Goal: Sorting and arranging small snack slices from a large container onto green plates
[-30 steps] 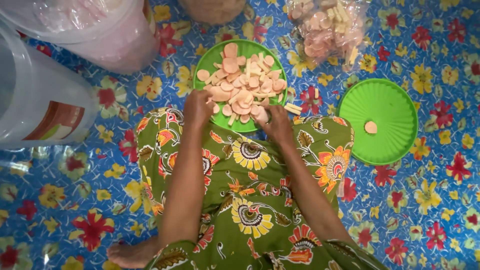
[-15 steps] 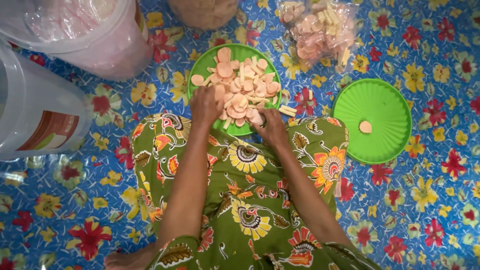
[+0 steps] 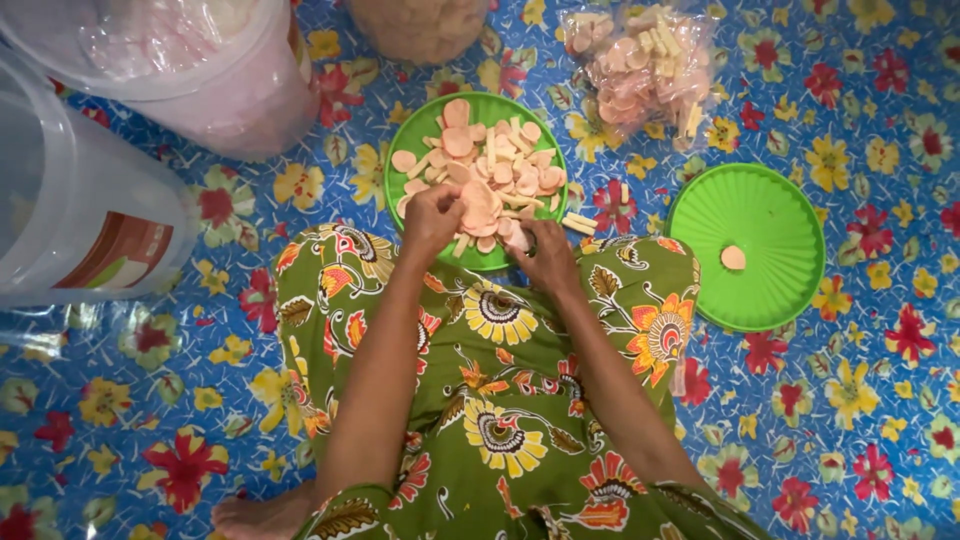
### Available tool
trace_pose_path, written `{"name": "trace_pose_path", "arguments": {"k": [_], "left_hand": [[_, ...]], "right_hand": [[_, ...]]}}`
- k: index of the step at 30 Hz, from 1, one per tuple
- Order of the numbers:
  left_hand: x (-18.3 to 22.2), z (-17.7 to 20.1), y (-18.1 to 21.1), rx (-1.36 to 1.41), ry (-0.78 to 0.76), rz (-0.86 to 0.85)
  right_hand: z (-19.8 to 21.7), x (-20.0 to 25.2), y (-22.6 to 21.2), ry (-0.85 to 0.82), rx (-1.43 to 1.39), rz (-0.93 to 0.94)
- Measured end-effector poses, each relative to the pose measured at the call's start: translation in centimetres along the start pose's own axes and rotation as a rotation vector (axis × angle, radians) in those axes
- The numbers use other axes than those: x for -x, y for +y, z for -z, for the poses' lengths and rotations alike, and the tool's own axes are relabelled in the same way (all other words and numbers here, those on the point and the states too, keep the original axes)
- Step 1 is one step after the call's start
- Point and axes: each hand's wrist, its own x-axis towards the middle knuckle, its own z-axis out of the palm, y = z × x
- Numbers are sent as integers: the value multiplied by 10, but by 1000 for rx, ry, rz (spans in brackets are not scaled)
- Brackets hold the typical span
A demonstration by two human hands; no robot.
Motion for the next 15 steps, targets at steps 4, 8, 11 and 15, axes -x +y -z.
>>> {"name": "trace_pose_path", "arguments": {"k": [4, 8, 11, 15], "left_hand": [[5, 1, 5, -25, -11, -4], [7, 4, 3, -14, 63, 35], [10, 21, 20, 24, 84, 85], [-19, 35, -26, -344, 144, -102]], "right_hand": [[-6, -1, 6, 4, 9, -8], [-2, 0, 2, -22, 23, -35], [1, 1, -2, -34, 18, -54], [2, 0, -3, -68, 1, -91]]}}
